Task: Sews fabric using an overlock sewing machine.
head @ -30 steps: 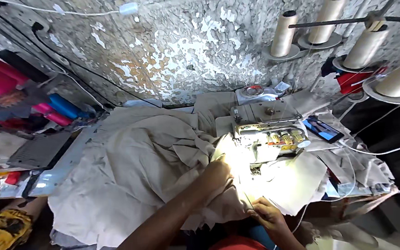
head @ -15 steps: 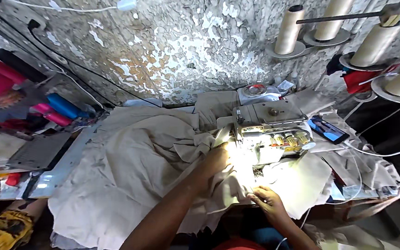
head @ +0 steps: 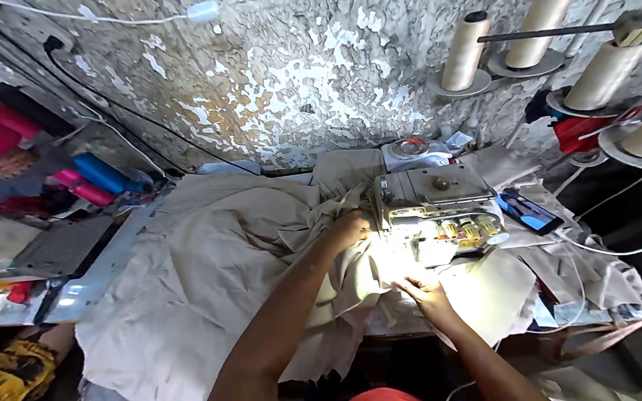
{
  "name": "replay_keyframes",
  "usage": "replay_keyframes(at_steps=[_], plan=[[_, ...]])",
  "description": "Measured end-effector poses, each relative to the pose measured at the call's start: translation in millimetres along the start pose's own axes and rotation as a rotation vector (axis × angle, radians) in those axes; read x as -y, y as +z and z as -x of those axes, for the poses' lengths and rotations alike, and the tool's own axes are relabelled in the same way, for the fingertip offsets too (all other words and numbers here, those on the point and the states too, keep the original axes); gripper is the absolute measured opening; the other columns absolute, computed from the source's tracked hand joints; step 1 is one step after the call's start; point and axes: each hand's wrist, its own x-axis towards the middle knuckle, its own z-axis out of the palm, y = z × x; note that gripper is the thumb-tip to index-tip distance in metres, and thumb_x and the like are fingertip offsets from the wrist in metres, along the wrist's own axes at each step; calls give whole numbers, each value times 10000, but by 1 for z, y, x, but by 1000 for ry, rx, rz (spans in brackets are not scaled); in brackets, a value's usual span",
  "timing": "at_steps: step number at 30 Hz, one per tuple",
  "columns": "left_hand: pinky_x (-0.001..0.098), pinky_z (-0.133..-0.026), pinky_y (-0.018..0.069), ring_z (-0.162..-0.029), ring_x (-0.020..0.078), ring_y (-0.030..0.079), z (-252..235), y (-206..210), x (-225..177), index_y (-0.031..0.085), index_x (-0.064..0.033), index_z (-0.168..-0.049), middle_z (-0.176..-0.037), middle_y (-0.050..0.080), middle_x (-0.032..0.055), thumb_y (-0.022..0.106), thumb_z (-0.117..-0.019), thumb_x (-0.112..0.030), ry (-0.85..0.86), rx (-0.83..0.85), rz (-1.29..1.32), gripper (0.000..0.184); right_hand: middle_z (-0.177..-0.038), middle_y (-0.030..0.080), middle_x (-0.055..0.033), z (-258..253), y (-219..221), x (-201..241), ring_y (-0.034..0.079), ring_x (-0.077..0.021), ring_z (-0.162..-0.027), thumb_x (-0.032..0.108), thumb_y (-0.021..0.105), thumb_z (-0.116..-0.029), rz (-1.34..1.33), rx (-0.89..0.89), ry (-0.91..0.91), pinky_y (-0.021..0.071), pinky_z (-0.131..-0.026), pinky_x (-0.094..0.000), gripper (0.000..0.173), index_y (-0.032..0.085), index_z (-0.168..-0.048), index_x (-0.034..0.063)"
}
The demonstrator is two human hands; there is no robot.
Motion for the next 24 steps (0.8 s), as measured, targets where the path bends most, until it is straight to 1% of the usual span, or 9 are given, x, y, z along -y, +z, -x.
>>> replay_keyframes(at_steps=[2, 4, 9, 12, 14, 17, 18, 21, 24], plan=[[562, -1029, 437, -1183, 449, 585, -5, -3, 3, 704, 111, -963, -1156, 641, 316, 613, -1015, -106, 7, -22, 5, 241, -801, 669, -7, -8, -1, 2, 572, 49, -758, 108, 683, -943, -37, -7, 12, 477, -756, -136, 176, 735, -831, -18], [561, -1024, 443, -1155, 441, 600, -8, -6, 6, 708, 106, -996, -1142, 645, 312, 612, -1022, -131, -16, -26, 7, 258, -825, 686, -10, -15, -2, 3, 596, 40, -785, 93, 676, -946, -52, -5, 36, 496, -782, -149, 156, 738, -855, -18], [551, -954, 467, -1008, 385, 640, -7, -25, 4, 682, 120, -1011, -1007, 674, 276, 628, -1023, -177, -37, -97, 172, 303, -973, 708, -92, -28, -7, -3, 637, -43, -924, 97, 664, -956, -35, 39, 33, 522, -881, -223, 161, 745, -942, -41], [422, -877, 504, -888, 205, 632, 10, -49, -12, 707, 62, -989, -932, 690, 148, 654, -1005, -171, -18, -115, 319, 239, -1039, 724, -129, -34, -10, -8, 661, -108, -1006, 126, 696, -931, 25, 76, -65, 527, -942, -275, 175, 764, -960, -32], [301, -718, 455, -723, 84, 531, 27, -63, -29, 675, 12, -864, -774, 606, 33, 669, -986, -155, 55, -69, 322, 207, -1054, 737, -163, -37, -11, -10, 687, -177, -1026, 110, 689, -926, 91, 64, -152, 539, -958, -338, 178, 772, -981, -38], [223, -628, 410, -637, 26, 483, 51, -66, -60, 667, 7, -813, -696, 572, -9, 681, -963, -119, 136, 33, 319, 197, -1018, 747, -230, -37, -10, -9, 723, -356, -975, 62, 688, -886, 254, -19, -291, 552, -890, -548, 180, 775, -988, -58], [214, -622, 409, -638, 20, 488, 57, -64, -69, 667, 1, -814, -697, 574, -12, 680, -960, -110, 145, 63, 320, 184, -976, 754, -228, -36, -10, -9, 737, -388, -932, 91, 697, -887, 351, -69, -379, 566, -827, -590, 172, 782, -962, -38], [286, -639, 460, -668, 81, 555, 74, -44, -94, 703, -25, -869, -729, 626, 25, 701, -954, -151, 114, 79, 249, 152, -840, 738, -209, -37, -11, -10, 740, -405, -802, 127, 680, -905, 624, -208, -563, 581, -667, -597, 163, 756, -856, -9], [488, -719, 503, -779, 295, 654, 95, -5, -119, 700, 42, -960, -823, 677, 173, 615, -990, -164, 110, 49, 146, 225, -848, 740, -221, -29, -9, -15, 738, -412, -777, 80, 654, -876, 647, -241, -551, 580, -642, -588, 155, 750, -844, -38]])
